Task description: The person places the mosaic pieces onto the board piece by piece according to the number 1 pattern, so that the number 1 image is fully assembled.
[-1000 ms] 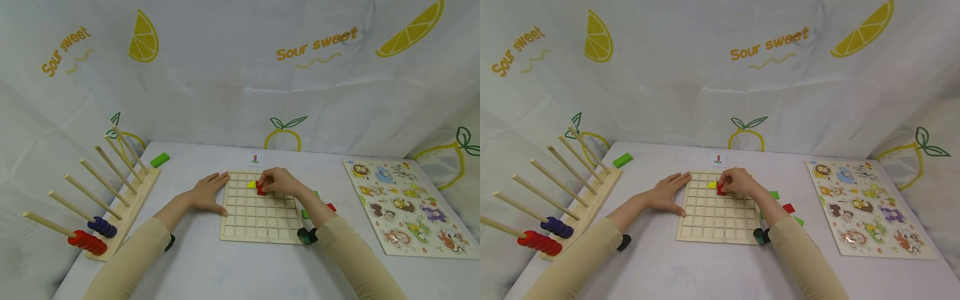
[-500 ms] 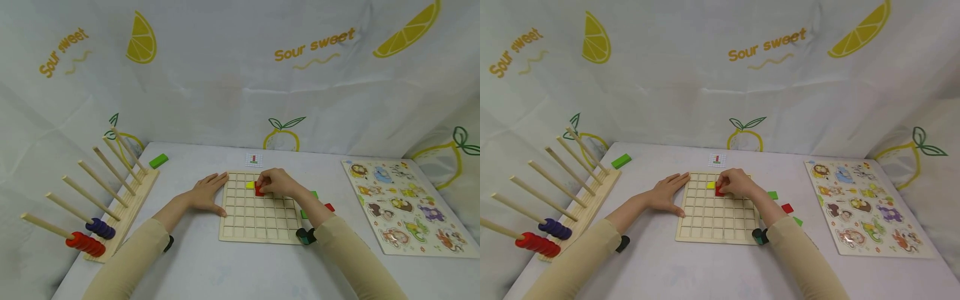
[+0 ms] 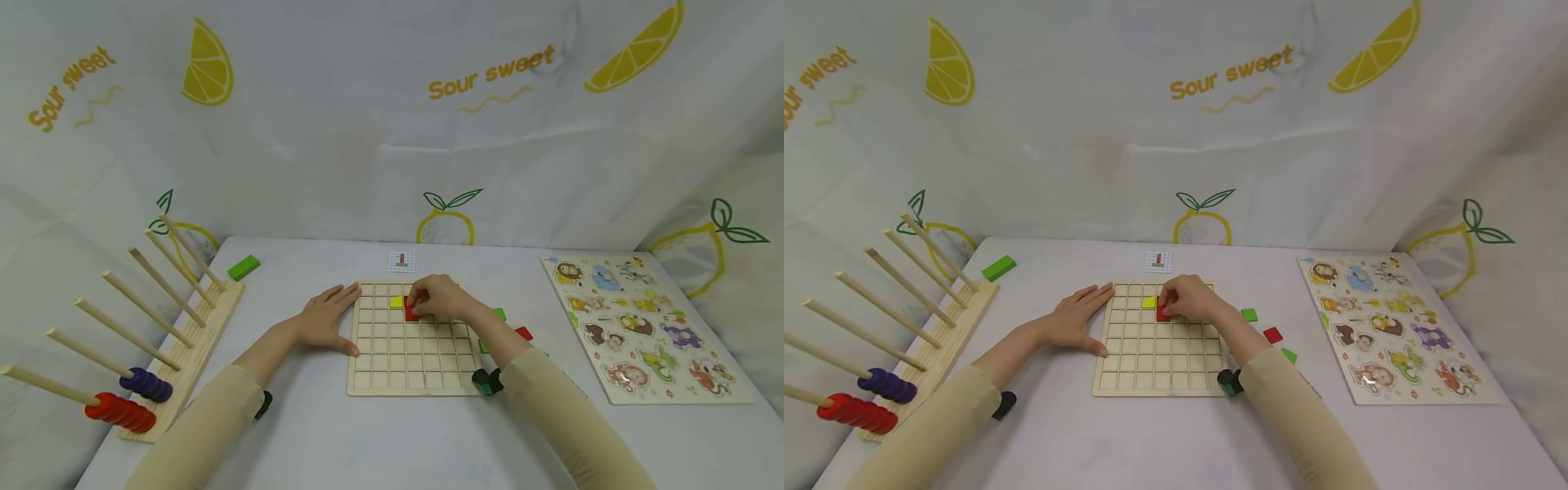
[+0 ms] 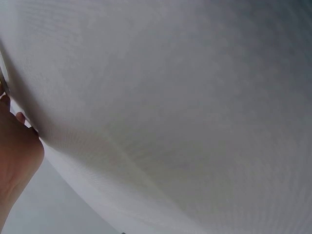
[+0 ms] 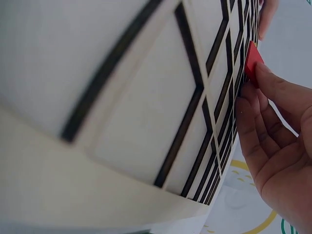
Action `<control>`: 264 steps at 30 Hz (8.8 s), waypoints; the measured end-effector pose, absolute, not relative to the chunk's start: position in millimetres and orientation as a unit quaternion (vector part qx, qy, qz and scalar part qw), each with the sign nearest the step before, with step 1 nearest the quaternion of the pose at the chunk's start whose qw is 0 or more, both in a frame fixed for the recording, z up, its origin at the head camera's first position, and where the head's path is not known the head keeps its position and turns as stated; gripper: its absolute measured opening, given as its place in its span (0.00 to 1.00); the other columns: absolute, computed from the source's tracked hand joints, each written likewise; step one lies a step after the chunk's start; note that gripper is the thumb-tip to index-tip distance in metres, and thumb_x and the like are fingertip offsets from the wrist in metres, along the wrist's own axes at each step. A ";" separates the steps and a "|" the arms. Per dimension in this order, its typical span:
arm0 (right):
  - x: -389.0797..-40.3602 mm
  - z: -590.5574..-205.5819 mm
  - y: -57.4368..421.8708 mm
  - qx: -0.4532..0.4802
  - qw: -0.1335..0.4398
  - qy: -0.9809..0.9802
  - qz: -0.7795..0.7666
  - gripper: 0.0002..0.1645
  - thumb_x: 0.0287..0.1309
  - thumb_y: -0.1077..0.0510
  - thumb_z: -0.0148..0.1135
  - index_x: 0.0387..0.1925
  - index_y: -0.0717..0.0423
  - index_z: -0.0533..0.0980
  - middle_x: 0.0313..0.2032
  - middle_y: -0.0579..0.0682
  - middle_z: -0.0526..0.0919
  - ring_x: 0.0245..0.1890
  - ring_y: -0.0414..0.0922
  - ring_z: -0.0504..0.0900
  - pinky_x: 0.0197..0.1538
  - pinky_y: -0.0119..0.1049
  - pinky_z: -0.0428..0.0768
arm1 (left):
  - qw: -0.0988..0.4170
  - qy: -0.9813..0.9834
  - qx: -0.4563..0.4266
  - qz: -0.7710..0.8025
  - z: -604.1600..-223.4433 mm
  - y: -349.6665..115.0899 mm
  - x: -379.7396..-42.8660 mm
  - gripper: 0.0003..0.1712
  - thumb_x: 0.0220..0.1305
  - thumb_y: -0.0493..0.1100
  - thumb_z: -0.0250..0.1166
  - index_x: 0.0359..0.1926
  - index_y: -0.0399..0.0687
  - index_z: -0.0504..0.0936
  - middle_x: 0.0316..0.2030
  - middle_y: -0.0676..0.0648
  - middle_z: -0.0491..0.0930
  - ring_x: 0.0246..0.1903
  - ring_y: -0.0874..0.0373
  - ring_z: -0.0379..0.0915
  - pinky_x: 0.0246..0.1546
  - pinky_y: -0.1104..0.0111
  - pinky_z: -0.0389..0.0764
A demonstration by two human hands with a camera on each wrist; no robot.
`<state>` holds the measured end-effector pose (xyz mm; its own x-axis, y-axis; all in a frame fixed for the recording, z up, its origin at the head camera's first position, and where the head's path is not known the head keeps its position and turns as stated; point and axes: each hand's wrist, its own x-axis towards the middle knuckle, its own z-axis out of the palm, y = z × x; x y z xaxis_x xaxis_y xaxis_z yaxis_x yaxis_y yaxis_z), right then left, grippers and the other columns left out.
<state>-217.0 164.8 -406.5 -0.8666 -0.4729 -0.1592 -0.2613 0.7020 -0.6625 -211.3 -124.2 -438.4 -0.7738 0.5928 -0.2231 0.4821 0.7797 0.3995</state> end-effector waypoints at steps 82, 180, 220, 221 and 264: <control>-180.1 -388.5 334.2 -0.125 0.227 0.920 -0.294 0.12 0.58 0.58 0.68 0.44 0.58 0.82 0.41 0.51 0.87 0.41 0.41 0.81 0.43 0.29 0.79 | 0.173 0.929 0.289 0.155 -434.9 -122.8 -210.3 0.71 0.45 0.72 0.72 0.80 0.52 0.42 0.81 0.50 0.37 0.80 0.41 0.33 0.72 0.35 0.49; -183.5 -384.9 255.1 -0.214 0.159 0.904 -0.334 0.08 0.52 0.64 0.71 0.34 0.49 0.81 0.33 0.44 0.85 0.34 0.40 0.80 0.38 0.30 0.78 | 0.176 0.929 0.287 0.156 -439.4 -125.7 -212.7 0.72 0.44 0.74 0.71 0.80 0.54 0.41 0.81 0.52 0.36 0.80 0.43 0.31 0.73 0.36 0.47; -205.5 -393.1 164.2 -0.236 0.206 0.891 -0.330 0.07 0.52 0.67 0.67 0.33 0.55 0.83 0.30 0.49 0.86 0.29 0.40 0.79 0.37 0.32 0.79 | 0.169 0.930 0.289 0.150 -434.5 -123.2 -209.9 0.71 0.45 0.72 0.72 0.80 0.52 0.43 0.81 0.51 0.37 0.80 0.42 0.34 0.73 0.36 0.48; -205.2 -393.5 163.9 -0.233 0.210 0.891 -0.328 0.07 0.52 0.68 0.67 0.33 0.55 0.83 0.30 0.49 0.86 0.29 0.40 0.79 0.37 0.32 0.79 | 0.169 0.930 0.289 0.150 -434.4 -123.2 -209.9 0.71 0.44 0.73 0.72 0.80 0.52 0.43 0.81 0.52 0.37 0.80 0.42 0.34 0.73 0.36 0.48; -202.8 -401.8 160.6 -0.235 0.181 0.906 -0.303 0.06 0.51 0.67 0.70 0.29 0.53 0.86 0.30 0.48 0.88 0.29 0.37 0.79 0.36 0.30 0.78 | 0.167 0.929 0.292 0.151 -436.4 -123.2 -211.3 0.71 0.44 0.73 0.72 0.80 0.53 0.43 0.81 0.51 0.37 0.80 0.42 0.34 0.72 0.35 0.48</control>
<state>-202.8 160.6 -401.8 -0.8248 -0.5343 -0.1850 -0.3156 0.7065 -0.6335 -211.3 -123.2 -436.4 -0.7732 0.5940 -0.2220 0.4931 0.7833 0.3785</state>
